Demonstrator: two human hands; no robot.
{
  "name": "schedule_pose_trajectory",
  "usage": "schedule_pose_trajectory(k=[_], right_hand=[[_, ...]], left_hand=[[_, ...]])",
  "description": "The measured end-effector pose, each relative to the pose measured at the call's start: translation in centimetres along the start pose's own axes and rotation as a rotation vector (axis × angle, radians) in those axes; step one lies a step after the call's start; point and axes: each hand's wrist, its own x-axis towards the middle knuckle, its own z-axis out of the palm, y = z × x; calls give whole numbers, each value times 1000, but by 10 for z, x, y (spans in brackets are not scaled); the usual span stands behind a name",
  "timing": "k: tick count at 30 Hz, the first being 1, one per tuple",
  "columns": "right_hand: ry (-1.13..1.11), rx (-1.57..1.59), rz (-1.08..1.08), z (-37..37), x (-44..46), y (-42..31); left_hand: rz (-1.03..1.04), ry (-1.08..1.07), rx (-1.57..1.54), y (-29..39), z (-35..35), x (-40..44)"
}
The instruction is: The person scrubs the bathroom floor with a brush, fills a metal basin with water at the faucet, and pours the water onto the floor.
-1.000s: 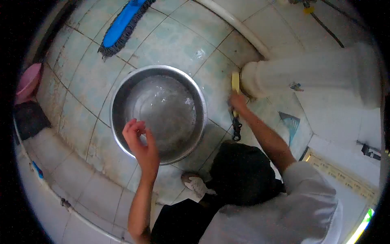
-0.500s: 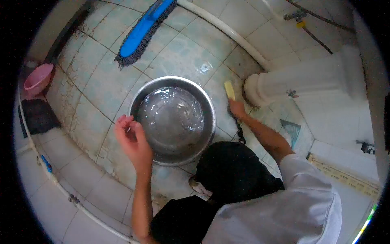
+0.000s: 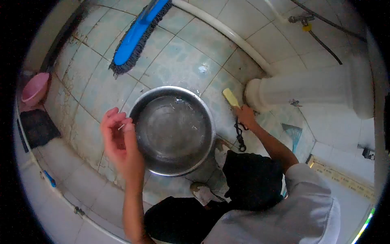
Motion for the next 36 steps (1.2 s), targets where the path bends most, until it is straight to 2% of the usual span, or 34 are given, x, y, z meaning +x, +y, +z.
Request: schedule_pose_trajectory(k=[2,4,5,7,8,10,11,12,14,16,18,19,22,26,31,33,35,36], right_hand=[[10,84,97,-24,-14,-4],[79,138,-150,-18,-23,15],[74,142,-146,-16,-26,23],[40,-343,-64,-4,-44,37],[36,-340,-60,16,-52,46],[387,-255,-249,66,-69,71],[431,-293,-314,68,-78,61],[437,-297,-310,74,-89,57],[284,-134,-311,79,-101,50],[340,-80,-331,78,-99,48],[262,110,-206,70,-96,43],[415,183,-305,63,-81,34],[201,568,50,22,-13,-6],[72,647,258,19,92,-9],[82,530,279,4,178,5],[20,418,88,1,217,-16],[-124,585,-10,-12,220,-55],[-172,535,136,-18,212,-88]], left_hand=[[-10,-15,-43,7,2,1],[-4,-30,-88,15,6,3],[-24,-28,-117,20,10,6],[-42,-36,-145,25,11,2],[-28,-78,-158,29,13,1],[-14,-121,-171,34,20,-3],[-27,-139,-179,41,25,0],[-26,-155,-200,41,24,-5],[-46,-162,-210,43,30,-9],[-52,-159,-220,45,34,-6],[-49,-148,-254,43,31,-6],[-37,-146,-253,43,30,-7],[-87,-88,-252,44,27,-14],[-133,-87,-272,33,21,-14],[-156,-61,-218,31,9,-18],[-179,11,-161,31,4,-20],[-214,58,-166,38,2,-20],[-240,95,-174,40,3,-22]])
